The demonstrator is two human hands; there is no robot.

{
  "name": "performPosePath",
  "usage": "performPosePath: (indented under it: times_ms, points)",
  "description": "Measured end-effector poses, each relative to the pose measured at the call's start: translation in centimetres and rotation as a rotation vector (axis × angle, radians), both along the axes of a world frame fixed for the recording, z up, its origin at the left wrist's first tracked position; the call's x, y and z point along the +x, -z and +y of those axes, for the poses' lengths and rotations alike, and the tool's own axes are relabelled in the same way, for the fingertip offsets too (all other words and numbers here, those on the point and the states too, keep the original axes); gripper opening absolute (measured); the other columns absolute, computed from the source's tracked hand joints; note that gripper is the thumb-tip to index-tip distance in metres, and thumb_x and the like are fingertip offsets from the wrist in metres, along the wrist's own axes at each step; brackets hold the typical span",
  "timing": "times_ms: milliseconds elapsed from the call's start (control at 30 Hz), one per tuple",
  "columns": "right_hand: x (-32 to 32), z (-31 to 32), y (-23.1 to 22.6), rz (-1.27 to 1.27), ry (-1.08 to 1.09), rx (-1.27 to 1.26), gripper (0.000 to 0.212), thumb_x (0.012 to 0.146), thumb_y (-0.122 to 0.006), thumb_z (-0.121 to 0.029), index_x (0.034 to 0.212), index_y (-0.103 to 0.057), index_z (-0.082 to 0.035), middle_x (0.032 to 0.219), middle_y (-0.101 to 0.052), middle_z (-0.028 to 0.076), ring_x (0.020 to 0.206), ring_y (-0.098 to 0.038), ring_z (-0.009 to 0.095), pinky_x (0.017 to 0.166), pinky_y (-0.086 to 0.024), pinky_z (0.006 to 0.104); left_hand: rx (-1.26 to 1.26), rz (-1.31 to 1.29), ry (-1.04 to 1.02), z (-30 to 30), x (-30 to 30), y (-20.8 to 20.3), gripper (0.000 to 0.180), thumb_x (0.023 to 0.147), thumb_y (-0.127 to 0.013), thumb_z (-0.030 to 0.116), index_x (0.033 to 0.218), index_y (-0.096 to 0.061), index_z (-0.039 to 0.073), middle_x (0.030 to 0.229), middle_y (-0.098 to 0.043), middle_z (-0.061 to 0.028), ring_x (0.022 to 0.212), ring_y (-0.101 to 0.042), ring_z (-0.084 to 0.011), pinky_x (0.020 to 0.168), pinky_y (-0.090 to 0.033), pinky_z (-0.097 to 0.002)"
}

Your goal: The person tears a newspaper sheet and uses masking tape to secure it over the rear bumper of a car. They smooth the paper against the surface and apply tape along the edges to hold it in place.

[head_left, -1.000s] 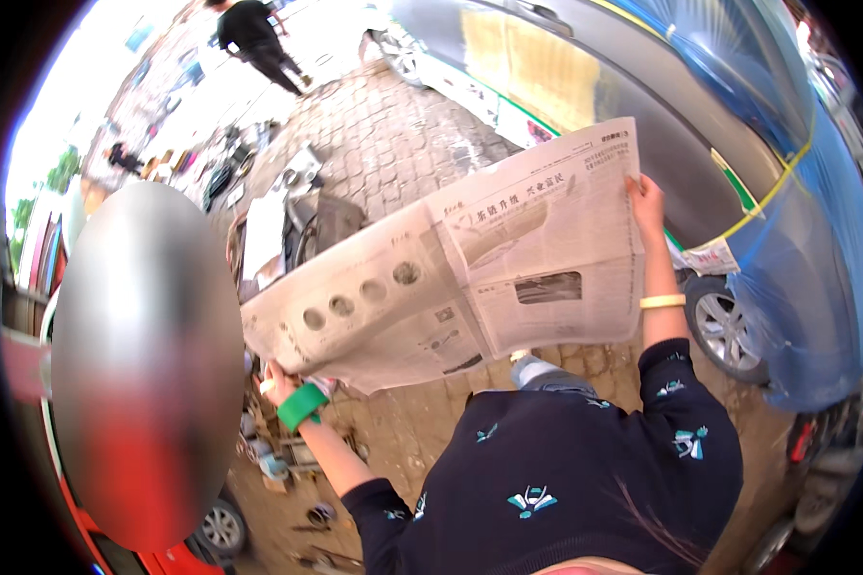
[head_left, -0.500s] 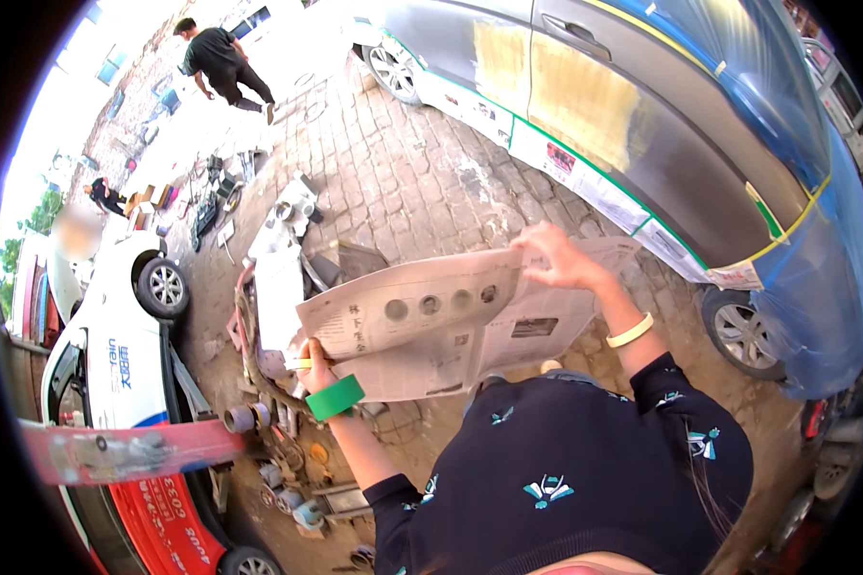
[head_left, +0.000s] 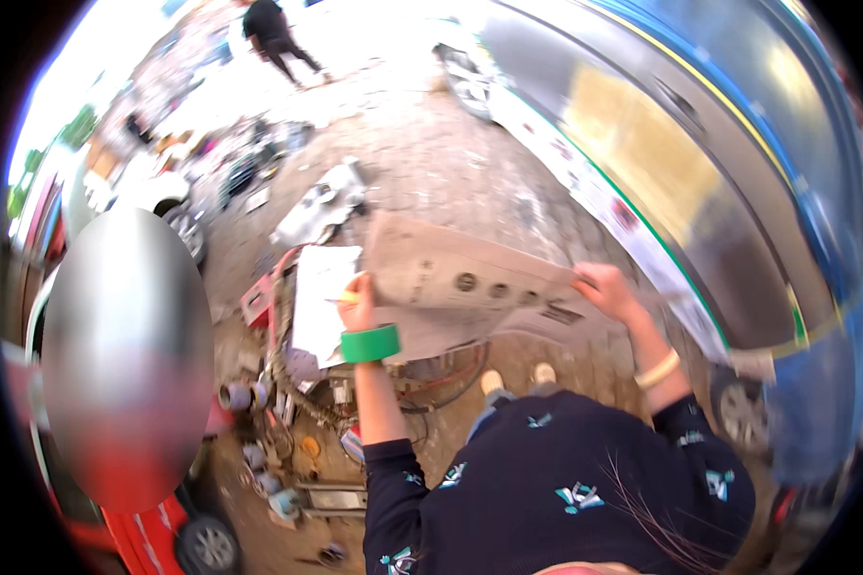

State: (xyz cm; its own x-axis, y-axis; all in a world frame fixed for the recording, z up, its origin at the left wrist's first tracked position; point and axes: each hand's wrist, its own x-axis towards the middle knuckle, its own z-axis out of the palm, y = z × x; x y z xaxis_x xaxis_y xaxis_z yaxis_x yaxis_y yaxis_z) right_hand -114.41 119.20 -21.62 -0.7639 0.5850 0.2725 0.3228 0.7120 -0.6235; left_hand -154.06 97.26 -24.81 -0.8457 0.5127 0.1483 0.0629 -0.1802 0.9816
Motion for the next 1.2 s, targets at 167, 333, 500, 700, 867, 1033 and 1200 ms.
performPosePath:
  times_ms: [167,333,500,700,867,1033,1200]
  points:
    - [1.6,1.9,-3.2,0.105,0.076,0.057,0.009,0.084,-0.066,-0.009,0.086,-0.061,-0.001,0.07,-0.058,0.017,0.061,-0.058,0.033,0.053,-0.042,0.0365,-0.04,0.271,-0.001,4.1,3.7,-3.6,0.036,0.088,-0.067,0.011,0.123,-0.06,0.004,0.105,-0.064,-0.0081,0.093,-0.059,-0.0131,0.074,-0.05,-0.0259]
    - [3.1,4.3,-4.5,0.088,0.135,0.13,0.009,0.086,-0.064,-0.009,0.084,-0.061,-0.002,0.068,-0.058,0.017,0.059,-0.058,0.034,0.053,-0.041,0.038,-0.026,0.493,-0.176,5.6,10.3,-4.9,0.065,0.077,-0.069,0.0,0.137,-0.045,0.006,0.141,-0.034,-0.0112,0.108,-0.053,-0.0166,0.073,-0.053,-0.024]
    - [2.8,5.1,-4.2,0.115,0.248,0.102,0.012,0.088,-0.062,-0.013,0.082,-0.06,-0.002,0.068,-0.06,0.016,0.062,-0.059,0.036,0.055,-0.042,0.0405,-0.07,0.495,0.09,8.1,17.9,-3.3,0.076,0.072,-0.072,-0.004,0.14,-0.041,0.009,0.134,-0.035,-0.0103,0.101,-0.055,-0.0162,0.072,-0.053,-0.0255]
    - [-1.3,3.8,-2.2,0.111,0.337,0.07,0.016,0.088,-0.062,-0.021,0.083,-0.061,-0.006,0.072,-0.062,0.018,0.067,-0.061,0.039,0.058,-0.044,0.0455,-0.233,0.546,0.435,9.8,23.3,-1.1,0.091,0.069,-0.08,0.011,0.146,-0.031,0.01,0.134,-0.036,-0.0145,0.104,-0.053,-0.0251,0.082,-0.048,-0.034]
    - [-4.2,2.2,-1.8,0.251,0.349,-0.03,0.019,0.09,-0.061,-0.021,0.086,-0.063,-0.002,0.072,-0.062,0.021,0.069,-0.06,0.041,0.058,-0.044,0.045,-0.339,0.743,0.473,11.6,25.7,-0.3,0.102,0.068,-0.083,0.029,0.147,-0.024,0.003,0.127,-0.04,-0.0248,0.114,-0.044,-0.0407,0.095,-0.041,-0.0429]
    - [-5.4,0.9,-2.5,0.344,0.367,-0.09,0.021,0.091,-0.06,-0.02,0.084,-0.063,-0.001,0.07,-0.061,0.02,0.064,-0.059,0.038,0.057,-0.043,0.0426,-0.347,0.711,0.355,11.9,27.1,1.6,0.103,0.068,-0.082,0.026,0.146,-0.021,-0.002,0.127,-0.041,-0.0254,0.117,-0.042,-0.0394,0.097,-0.038,-0.0428]
    - [-5.5,-0.3,-2.8,0.433,0.344,-0.234,0.021,0.091,-0.06,-0.018,0.082,-0.061,0.001,0.066,-0.058,0.016,0.058,-0.055,0.026,0.057,-0.042,0.0373,-0.343,0.736,0.177,11.4,27.3,1.8,0.101,0.068,-0.082,0.023,0.145,-0.023,-0.002,0.126,-0.042,-0.0232,0.115,-0.043,-0.0362,0.096,-0.039,-0.0426]
